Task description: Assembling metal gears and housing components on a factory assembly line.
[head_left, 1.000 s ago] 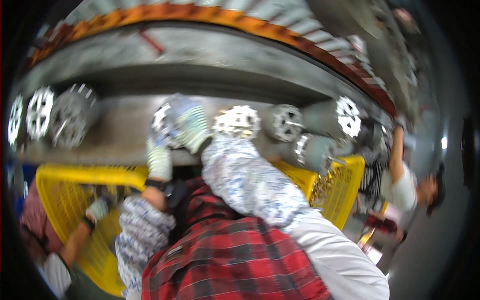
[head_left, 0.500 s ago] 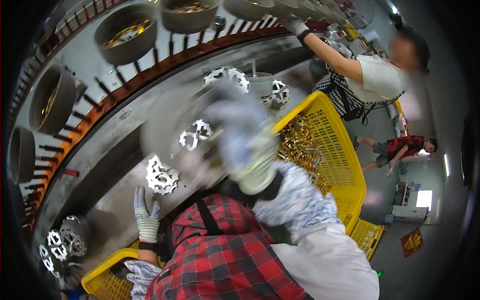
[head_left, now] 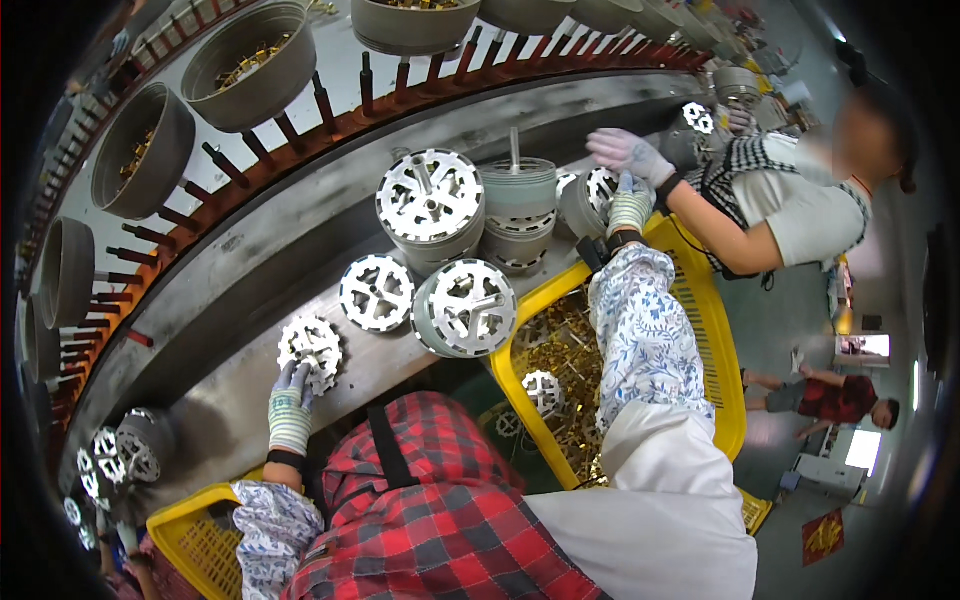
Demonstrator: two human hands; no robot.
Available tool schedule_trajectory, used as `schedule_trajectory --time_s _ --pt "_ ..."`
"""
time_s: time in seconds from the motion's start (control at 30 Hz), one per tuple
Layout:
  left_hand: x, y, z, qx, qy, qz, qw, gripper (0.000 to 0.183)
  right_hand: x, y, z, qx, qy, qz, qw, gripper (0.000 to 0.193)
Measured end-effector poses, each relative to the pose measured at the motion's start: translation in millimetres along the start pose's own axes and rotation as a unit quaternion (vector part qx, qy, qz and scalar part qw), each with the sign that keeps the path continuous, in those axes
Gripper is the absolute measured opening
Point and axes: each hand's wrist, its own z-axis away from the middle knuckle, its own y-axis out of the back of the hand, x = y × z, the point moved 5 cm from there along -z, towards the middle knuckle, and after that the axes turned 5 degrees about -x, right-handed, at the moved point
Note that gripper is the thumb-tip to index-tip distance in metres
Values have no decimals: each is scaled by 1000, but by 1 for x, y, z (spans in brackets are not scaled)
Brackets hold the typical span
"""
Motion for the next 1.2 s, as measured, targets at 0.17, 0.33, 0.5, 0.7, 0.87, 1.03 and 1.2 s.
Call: schedule_trajectory --time_s 0.17,0.33,0.5,0.7,0.87,1.03,1.2 --pt "11 -4 -5 4 37 24 999 42 42 -54 3 -158 -150 -129 967 46" --pt "10 -2 -1 35 41 13 998 42 -1 -19 -3 -130 38 -77 988 56" --pt "-15 -16 -5 -10 116 -6 993 37 -1 89 76 18 2 -75 997 38" --pt "-9 2 -16 -12 210 78 974 28 115 109 280 -374 -382 181 826 41" --pt "-8 40 -1 13 265 10 964 20 152 63 404 -732 -27 300 611 46" --pt "-45 46 26 81 325 94 938 21 192 37 428 -689 -113 253 670 25" --pt "-50 35 33 163 368 247 881 17 192 89 407 -500 -345 172 775 33"
